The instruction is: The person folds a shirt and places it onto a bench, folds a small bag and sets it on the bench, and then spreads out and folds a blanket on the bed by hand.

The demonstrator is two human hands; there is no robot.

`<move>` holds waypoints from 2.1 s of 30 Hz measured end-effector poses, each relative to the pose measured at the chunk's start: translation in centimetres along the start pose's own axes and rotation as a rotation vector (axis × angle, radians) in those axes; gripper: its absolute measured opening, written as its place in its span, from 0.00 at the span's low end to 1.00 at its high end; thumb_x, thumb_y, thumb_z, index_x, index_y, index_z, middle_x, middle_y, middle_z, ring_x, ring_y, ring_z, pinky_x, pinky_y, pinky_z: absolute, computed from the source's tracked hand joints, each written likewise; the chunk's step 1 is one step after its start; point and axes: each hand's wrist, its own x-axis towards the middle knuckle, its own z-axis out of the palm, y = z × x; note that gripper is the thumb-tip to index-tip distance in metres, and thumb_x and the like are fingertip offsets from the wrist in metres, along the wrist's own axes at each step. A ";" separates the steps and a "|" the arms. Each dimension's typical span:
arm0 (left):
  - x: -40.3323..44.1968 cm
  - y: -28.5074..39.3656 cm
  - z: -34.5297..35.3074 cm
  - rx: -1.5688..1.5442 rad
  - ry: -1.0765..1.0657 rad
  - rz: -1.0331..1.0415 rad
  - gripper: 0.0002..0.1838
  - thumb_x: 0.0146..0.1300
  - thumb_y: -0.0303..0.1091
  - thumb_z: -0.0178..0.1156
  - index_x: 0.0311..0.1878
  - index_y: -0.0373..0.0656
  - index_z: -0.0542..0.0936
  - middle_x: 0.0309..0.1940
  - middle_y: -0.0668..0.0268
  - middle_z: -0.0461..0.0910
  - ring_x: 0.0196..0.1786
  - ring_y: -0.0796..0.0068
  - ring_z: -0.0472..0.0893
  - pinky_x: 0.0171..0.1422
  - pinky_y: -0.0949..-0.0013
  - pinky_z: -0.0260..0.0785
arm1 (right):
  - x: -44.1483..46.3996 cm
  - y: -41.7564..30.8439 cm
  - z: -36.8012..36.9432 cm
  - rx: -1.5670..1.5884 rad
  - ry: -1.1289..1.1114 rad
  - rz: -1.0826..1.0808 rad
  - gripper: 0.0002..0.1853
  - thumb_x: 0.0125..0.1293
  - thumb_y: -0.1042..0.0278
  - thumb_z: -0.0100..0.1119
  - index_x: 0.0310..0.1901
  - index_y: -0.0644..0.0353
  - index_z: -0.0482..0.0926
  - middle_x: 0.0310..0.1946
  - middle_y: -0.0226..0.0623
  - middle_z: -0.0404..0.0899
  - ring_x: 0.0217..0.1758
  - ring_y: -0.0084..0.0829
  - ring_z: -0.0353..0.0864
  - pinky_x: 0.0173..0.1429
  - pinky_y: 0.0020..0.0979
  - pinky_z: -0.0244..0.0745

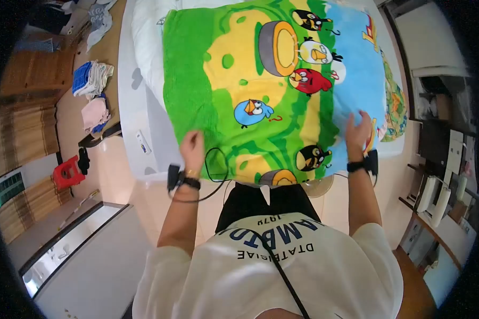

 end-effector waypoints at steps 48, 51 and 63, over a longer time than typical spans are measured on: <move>-4.1 2.2 0.1 -1.352 0.219 -0.865 0.26 0.64 0.42 0.50 0.63 0.42 0.76 0.63 0.57 0.77 0.66 0.52 0.74 0.73 0.47 0.61 | -10.7 16.2 -0.1 1.798 0.031 1.640 0.21 0.68 0.59 0.55 0.60 0.57 0.76 0.60 0.41 0.79 0.62 0.46 0.77 0.71 0.52 0.67; -0.8 5.3 -2.4 -1.282 0.122 -0.724 0.25 0.64 0.40 0.50 0.61 0.39 0.76 0.62 0.56 0.77 0.66 0.53 0.75 0.74 0.49 0.61 | -5.2 14.3 -5.8 1.733 -0.060 1.547 0.22 0.67 0.59 0.56 0.61 0.58 0.76 0.56 0.41 0.81 0.60 0.45 0.79 0.70 0.52 0.69; -2.2 14.0 -5.9 -1.216 0.120 -0.569 0.21 0.65 0.36 0.49 0.59 0.37 0.76 0.60 0.54 0.78 0.63 0.54 0.76 0.71 0.50 0.66 | 0.6 11.3 -13.8 1.743 -0.058 1.142 0.20 0.67 0.67 0.57 0.60 0.62 0.74 0.54 0.43 0.81 0.55 0.41 0.82 0.61 0.46 0.77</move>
